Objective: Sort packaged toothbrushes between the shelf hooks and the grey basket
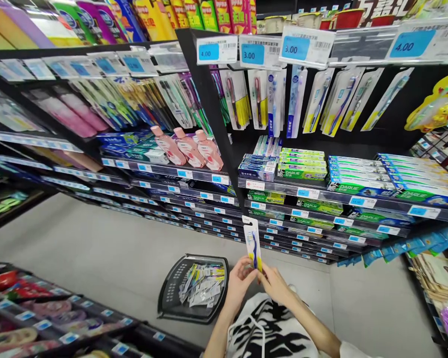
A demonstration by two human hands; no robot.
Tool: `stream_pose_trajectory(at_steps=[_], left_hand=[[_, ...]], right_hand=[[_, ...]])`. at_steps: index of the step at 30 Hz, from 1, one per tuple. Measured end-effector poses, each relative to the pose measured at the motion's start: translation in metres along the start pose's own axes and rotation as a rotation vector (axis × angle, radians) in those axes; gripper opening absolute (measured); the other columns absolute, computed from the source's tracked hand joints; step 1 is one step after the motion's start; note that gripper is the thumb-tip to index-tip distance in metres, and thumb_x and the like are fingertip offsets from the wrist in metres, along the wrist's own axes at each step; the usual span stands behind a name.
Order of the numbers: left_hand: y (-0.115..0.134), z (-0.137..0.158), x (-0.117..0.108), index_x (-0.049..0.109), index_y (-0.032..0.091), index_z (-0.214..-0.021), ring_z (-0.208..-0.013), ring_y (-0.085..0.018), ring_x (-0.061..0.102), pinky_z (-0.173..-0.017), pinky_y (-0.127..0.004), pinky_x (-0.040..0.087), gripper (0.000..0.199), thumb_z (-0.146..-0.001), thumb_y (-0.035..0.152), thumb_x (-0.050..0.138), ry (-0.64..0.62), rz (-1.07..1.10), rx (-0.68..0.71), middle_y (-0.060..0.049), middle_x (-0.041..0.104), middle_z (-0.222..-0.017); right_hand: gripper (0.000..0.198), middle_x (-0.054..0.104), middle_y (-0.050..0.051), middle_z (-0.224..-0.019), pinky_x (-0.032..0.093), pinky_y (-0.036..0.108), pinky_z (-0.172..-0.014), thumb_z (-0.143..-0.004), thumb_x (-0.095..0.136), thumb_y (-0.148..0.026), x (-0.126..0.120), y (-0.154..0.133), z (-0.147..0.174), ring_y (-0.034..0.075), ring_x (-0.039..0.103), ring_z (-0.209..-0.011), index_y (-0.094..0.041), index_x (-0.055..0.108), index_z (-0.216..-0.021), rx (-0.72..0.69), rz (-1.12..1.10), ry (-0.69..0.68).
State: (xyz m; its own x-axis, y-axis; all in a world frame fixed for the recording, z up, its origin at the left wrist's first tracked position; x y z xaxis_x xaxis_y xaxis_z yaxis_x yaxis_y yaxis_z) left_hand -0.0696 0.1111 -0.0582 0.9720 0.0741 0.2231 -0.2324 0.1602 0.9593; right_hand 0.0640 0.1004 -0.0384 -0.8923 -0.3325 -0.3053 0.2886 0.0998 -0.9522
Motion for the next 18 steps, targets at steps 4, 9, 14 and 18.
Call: stream_pose_trajectory(at_steps=[4,9,14,18], left_hand=[[-0.001,-0.002,0.002,0.065,0.019,-0.092,-0.105,-0.026,0.067,-0.080,-0.030,0.056,0.037,-0.061,0.020,0.086,0.033,-0.019,0.011,-0.013,0.070,-0.119],[-0.002,-0.004,0.001,0.063,0.018,-0.100,-0.107,-0.026,0.067,-0.080,-0.031,0.056,0.043,-0.063,0.019,0.085,0.018,-0.089,0.006,-0.016,0.069,-0.123],[-0.011,-0.003,-0.004,0.060,0.018,-0.107,-0.122,-0.029,0.065,-0.099,-0.039,0.053,0.041,-0.073,0.028,0.081,-0.011,-0.090,-0.029,-0.020,0.068,-0.131],[-0.025,-0.005,-0.019,0.063,0.018,-0.114,-0.120,-0.030,0.067,-0.105,-0.043,0.049,0.047,-0.073,0.034,0.078,0.079,-0.074,-0.068,-0.016,0.073,-0.125]], right_hand=[[0.042,0.074,0.005,-0.086,0.051,0.031,-0.071,-0.104,0.042,-0.038,0.004,-0.001,0.000,0.021,0.067,-0.072,-0.025,0.056,-0.141,-0.001,0.095,0.009],[0.048,0.075,0.009,-0.117,0.055,0.036,-0.085,-0.103,0.041,-0.031,0.009,0.001,0.000,0.025,0.072,-0.094,-0.030,0.047,-0.151,-0.029,0.149,0.043],[0.060,0.074,0.009,-0.119,0.055,0.034,-0.084,-0.099,0.047,-0.026,0.013,0.002,0.001,0.021,0.070,-0.084,-0.032,0.034,-0.157,-0.028,0.224,0.010],[0.072,0.073,0.006,-0.118,0.055,0.034,-0.083,-0.092,0.056,-0.021,0.010,0.007,0.001,0.019,0.068,-0.076,-0.034,0.031,-0.158,0.017,0.173,0.002]])
Point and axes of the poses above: each hand's wrist, its own z-axis away from the middle knuckle, its own x-axis out of the palm, y = z × x, the point moved 8 cm from there along -z, towards the middle knuckle
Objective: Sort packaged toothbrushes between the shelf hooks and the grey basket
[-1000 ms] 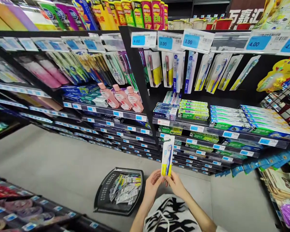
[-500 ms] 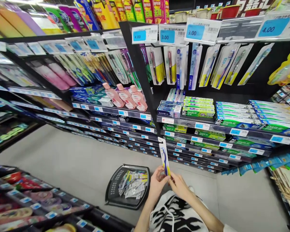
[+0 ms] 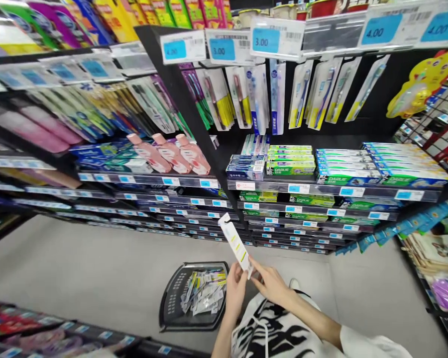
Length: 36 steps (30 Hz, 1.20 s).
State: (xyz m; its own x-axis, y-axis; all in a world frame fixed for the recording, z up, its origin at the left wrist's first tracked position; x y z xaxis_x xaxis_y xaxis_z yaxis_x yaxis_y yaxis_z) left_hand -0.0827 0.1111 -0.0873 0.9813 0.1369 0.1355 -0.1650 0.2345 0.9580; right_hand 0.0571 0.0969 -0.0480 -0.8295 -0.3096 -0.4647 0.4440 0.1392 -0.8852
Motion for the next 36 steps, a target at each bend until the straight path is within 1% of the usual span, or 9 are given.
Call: stream_pose_trajectory(at_steps=[2,4,7,9,11,14,26,32,36], left_hand=[[-0.005,-0.002,-0.007,0.067,0.017,-0.112,-0.115,-0.032,0.068,-0.101,-0.043,0.050,0.045,-0.073,0.038,0.076,0.062,-0.002,-0.011,-0.014,0.077,-0.118],[-0.006,-0.003,-0.008,0.071,0.017,-0.109,-0.113,-0.032,0.069,-0.100,-0.043,0.051,0.043,-0.074,0.041,0.076,0.065,0.009,-0.016,-0.013,0.078,-0.115],[-0.002,-0.001,0.001,0.074,0.016,-0.107,-0.110,-0.031,0.069,-0.099,-0.042,0.051,0.039,-0.076,0.040,0.076,-0.026,0.022,-0.022,-0.012,0.078,-0.112],[0.004,0.000,0.008,0.075,0.016,-0.109,-0.109,-0.030,0.069,-0.097,-0.040,0.051,0.038,-0.079,0.039,0.074,-0.094,0.006,-0.005,-0.012,0.078,-0.113],[0.008,0.001,0.013,0.074,0.016,-0.115,-0.109,-0.030,0.069,-0.094,-0.038,0.052,0.040,-0.083,0.041,0.072,-0.135,-0.011,0.010,-0.012,0.078,-0.116],[0.010,0.002,0.011,0.072,0.017,-0.121,-0.110,-0.030,0.069,-0.095,-0.039,0.052,0.046,-0.083,0.043,0.073,-0.132,-0.018,0.008,-0.013,0.077,-0.119],[0.005,-0.002,0.010,0.072,0.015,-0.122,-0.118,-0.035,0.067,-0.105,-0.046,0.048,0.056,-0.077,0.047,0.078,-0.112,-0.013,-0.012,-0.017,0.075,-0.124],[-0.002,-0.002,0.004,0.072,0.015,-0.122,-0.120,-0.036,0.066,-0.109,-0.050,0.046,0.060,-0.073,0.049,0.081,-0.048,0.019,-0.031,-0.017,0.074,-0.127],[-0.010,-0.002,-0.003,0.071,0.016,-0.125,-0.125,-0.035,0.063,-0.111,-0.048,0.044,0.061,-0.075,0.049,0.081,-0.030,0.037,-0.031,-0.017,0.072,-0.131]], right_hand=[[0.070,0.075,0.004,-0.115,0.055,0.034,-0.082,-0.093,0.058,-0.025,-0.001,0.004,0.000,0.019,0.069,-0.076,-0.034,0.032,-0.157,0.020,-0.081,0.014],[0.060,0.076,0.004,-0.107,0.054,0.032,-0.077,-0.096,0.056,-0.030,-0.003,0.008,0.000,0.018,0.069,-0.073,-0.030,0.037,-0.153,0.048,-0.156,0.048],[0.038,0.076,0.004,-0.092,0.052,0.029,-0.068,-0.101,0.049,-0.040,-0.005,0.013,-0.002,0.018,0.067,-0.070,-0.024,0.053,-0.136,0.075,-0.233,0.097],[0.031,0.073,0.002,-0.084,0.050,0.028,-0.067,-0.103,0.046,-0.044,-0.005,0.013,-0.003,0.018,0.067,-0.069,-0.022,0.060,-0.120,0.068,-0.278,0.108],[0.030,0.071,0.001,-0.079,0.050,0.027,-0.066,-0.103,0.044,-0.045,-0.005,0.010,-0.004,0.017,0.066,-0.068,-0.022,0.061,-0.113,0.062,-0.320,0.112],[0.031,0.071,0.001,-0.078,0.049,0.027,-0.066,-0.103,0.045,-0.046,-0.004,0.008,-0.004,0.017,0.065,-0.065,-0.022,0.061,-0.113,0.068,-0.357,0.103],[0.032,0.072,0.000,-0.079,0.049,0.027,-0.065,-0.103,0.046,-0.048,-0.004,0.014,-0.006,0.016,0.065,-0.066,-0.023,0.062,-0.116,0.098,-0.361,0.080],[0.031,0.069,-0.001,-0.076,0.046,0.028,-0.066,-0.103,0.045,-0.049,-0.004,0.013,-0.005,0.016,0.062,-0.065,-0.024,0.062,-0.110,0.101,-0.354,0.074],[0.044,0.063,0.002,-0.078,0.047,0.031,-0.073,-0.106,0.033,-0.050,-0.015,0.013,-0.004,0.018,0.060,-0.073,-0.023,0.067,-0.097,0.064,-0.318,0.200]])
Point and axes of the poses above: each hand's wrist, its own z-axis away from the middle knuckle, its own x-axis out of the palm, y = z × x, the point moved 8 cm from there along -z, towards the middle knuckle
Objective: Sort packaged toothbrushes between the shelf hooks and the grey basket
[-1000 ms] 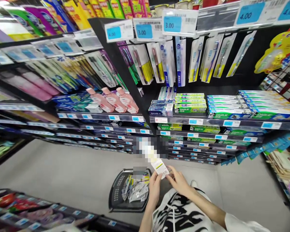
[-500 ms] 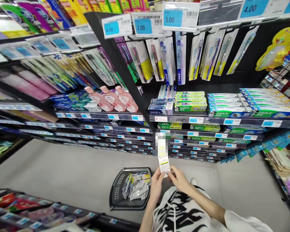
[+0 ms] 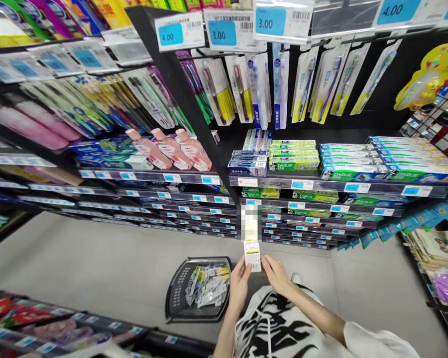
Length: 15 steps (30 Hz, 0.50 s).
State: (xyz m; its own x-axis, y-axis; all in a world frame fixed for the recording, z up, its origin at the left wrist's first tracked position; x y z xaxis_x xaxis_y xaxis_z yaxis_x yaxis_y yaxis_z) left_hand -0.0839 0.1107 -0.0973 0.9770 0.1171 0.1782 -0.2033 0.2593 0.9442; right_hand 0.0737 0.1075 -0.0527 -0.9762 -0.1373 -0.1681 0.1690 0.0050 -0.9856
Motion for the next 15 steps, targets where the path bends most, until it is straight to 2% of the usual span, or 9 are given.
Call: stream_pose_trajectory(at_steps=[3,5,6,8,10,12,15], left_hand=[[-0.003,0.001,0.003,0.070,0.018,-0.126,-0.126,-0.031,0.062,-0.110,-0.043,0.044,0.057,-0.079,0.049,0.079,-0.059,0.037,-0.008,-0.015,0.070,-0.133],[-0.004,0.004,0.011,0.071,0.019,-0.123,-0.117,-0.028,0.065,-0.101,-0.037,0.048,0.053,-0.079,0.049,0.078,-0.125,0.066,-0.035,-0.013,0.073,-0.127],[-0.005,0.006,0.015,0.072,0.020,-0.121,-0.106,-0.024,0.068,-0.092,-0.033,0.051,0.052,-0.078,0.049,0.079,-0.154,0.086,-0.059,-0.012,0.075,-0.119],[-0.007,0.013,0.025,0.072,0.020,-0.118,-0.076,-0.015,0.066,-0.068,-0.025,0.049,0.051,-0.076,0.048,0.081,-0.191,0.155,-0.143,-0.007,0.076,-0.099],[-0.009,0.021,0.035,0.074,0.018,-0.109,-0.056,-0.008,0.053,-0.053,-0.021,0.039,0.045,-0.077,0.049,0.081,-0.221,0.220,-0.229,-0.001,0.070,-0.079],[-0.011,0.029,0.044,0.074,0.014,-0.096,-0.054,-0.009,0.051,-0.052,-0.023,0.039,0.044,-0.081,0.056,0.074,-0.252,0.266,-0.299,-0.001,0.066,-0.070],[-0.014,0.037,0.049,0.074,0.012,-0.091,-0.068,-0.019,0.063,-0.061,-0.030,0.049,0.059,-0.082,0.070,0.063,-0.257,0.274,-0.365,-0.008,0.071,-0.076]], right_hand=[[0.044,0.064,0.008,-0.100,0.049,0.035,-0.086,-0.105,0.035,-0.053,-0.011,-0.002,-0.002,0.022,0.061,-0.095,-0.023,0.068,-0.108,-0.075,-0.044,0.121],[0.042,0.063,0.009,-0.117,0.049,0.036,-0.093,-0.102,0.042,-0.056,-0.011,0.001,-0.004,0.023,0.060,-0.107,-0.024,0.063,-0.120,-0.088,-0.158,0.109],[0.044,0.063,0.009,-0.121,0.050,0.036,-0.094,-0.100,0.045,-0.058,-0.008,0.003,-0.005,0.023,0.060,-0.108,-0.025,0.061,-0.123,-0.078,-0.235,0.080],[0.044,0.066,0.008,-0.116,0.053,0.033,-0.082,-0.096,0.053,-0.061,-0.002,0.007,-0.006,0.020,0.062,-0.095,-0.026,0.060,-0.122,-0.046,-0.393,0.027],[0.041,0.068,0.004,-0.099,0.051,0.029,-0.066,-0.090,0.063,-0.058,0.000,0.011,-0.006,0.017,0.060,-0.077,-0.025,0.060,-0.114,-0.022,-0.486,0.041],[0.037,0.066,0.000,-0.085,0.048,0.027,-0.062,-0.084,0.074,-0.052,-0.005,0.012,-0.006,0.015,0.056,-0.069,-0.025,0.060,-0.104,-0.024,-0.484,0.120],[0.035,0.065,-0.002,-0.079,0.047,0.027,-0.068,-0.080,0.080,-0.047,-0.012,0.014,-0.006,0.014,0.056,-0.068,-0.024,0.057,-0.094,-0.018,-0.456,0.217]])
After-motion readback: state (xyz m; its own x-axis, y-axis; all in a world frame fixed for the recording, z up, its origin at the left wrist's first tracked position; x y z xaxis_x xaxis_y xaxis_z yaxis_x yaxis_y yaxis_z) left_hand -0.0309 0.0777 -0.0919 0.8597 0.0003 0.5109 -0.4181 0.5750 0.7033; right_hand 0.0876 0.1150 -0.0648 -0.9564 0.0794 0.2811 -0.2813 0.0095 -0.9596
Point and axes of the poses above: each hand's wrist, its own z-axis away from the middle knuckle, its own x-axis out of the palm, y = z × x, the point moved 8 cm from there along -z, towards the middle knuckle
